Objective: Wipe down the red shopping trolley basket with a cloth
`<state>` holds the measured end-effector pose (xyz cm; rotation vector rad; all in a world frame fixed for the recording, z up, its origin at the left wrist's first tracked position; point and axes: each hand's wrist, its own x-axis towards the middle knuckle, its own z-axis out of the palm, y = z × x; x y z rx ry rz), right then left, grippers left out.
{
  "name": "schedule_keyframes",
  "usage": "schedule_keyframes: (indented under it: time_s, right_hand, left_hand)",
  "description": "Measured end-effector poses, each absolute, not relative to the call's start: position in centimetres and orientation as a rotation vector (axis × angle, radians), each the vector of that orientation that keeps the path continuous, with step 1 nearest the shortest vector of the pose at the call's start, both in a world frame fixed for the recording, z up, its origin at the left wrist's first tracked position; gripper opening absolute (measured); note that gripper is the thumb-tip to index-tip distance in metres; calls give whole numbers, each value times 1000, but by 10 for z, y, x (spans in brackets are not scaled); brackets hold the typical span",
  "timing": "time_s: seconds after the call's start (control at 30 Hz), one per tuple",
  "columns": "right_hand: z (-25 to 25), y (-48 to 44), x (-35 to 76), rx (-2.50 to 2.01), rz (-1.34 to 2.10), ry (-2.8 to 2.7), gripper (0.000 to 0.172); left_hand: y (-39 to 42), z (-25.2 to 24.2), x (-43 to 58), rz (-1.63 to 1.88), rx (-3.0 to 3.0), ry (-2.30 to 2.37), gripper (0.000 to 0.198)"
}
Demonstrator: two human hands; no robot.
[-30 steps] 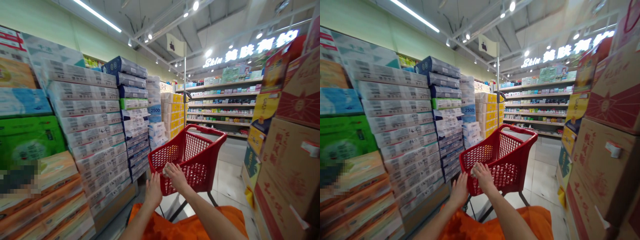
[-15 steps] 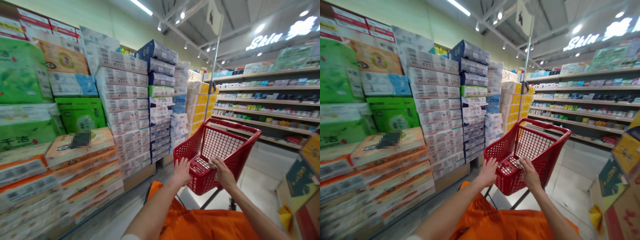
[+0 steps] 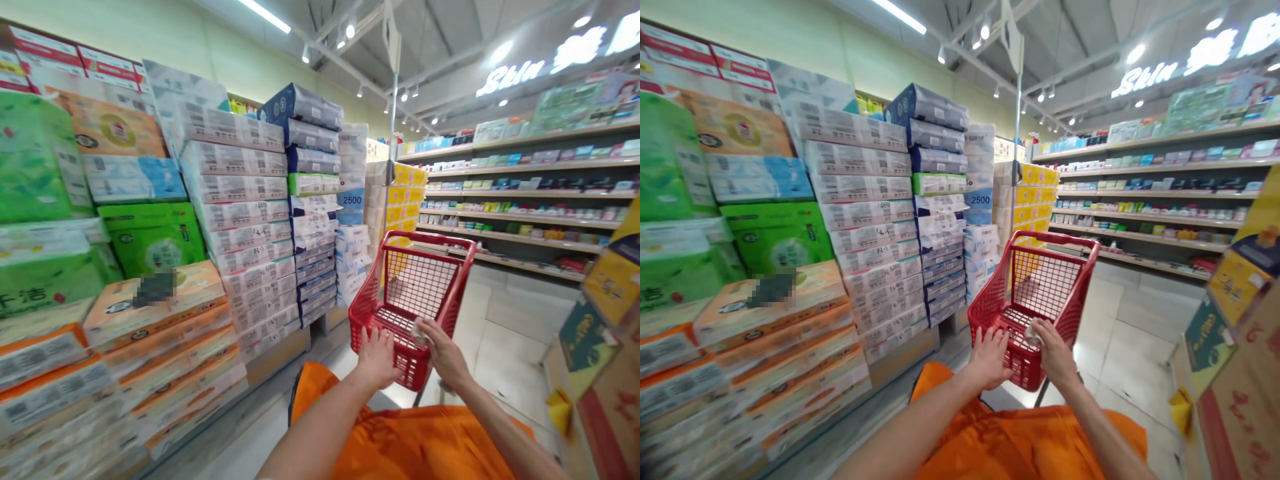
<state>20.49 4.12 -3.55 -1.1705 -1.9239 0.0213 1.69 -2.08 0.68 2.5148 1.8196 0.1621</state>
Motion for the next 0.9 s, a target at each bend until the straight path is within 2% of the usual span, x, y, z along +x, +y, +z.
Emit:
schedule_keyframes:
  time_s: [0.07,0.23,0.47,0.63,0.73,0.9]
  right_hand:
    - [-44,22,200,-1117,-12,-1952,42]
    - [-46,13,208,-1150,-91,-1921,44]
    - [-35,20,187,-1394,-192,-1842,41]
    - [-38,17,139,-1353,-227,-2047,46]
    - [-36,24,149,-1431,-258,-2012,46]
    - [-38,31,165,-1501,-294,-1893,43]
  left_hand:
    - [-18,9,9,142,2538,1788,71]
    - [-5,10,-24,50,2403,2072,65]
    - [-6,2,-16,26,2488,1995,72]
    - [-4,0,-13,74,2482,2038,72]
    - [-5,-3,-19,124,2424,2155,72]
    - [-7,-7,-27,230,2393,2077,73]
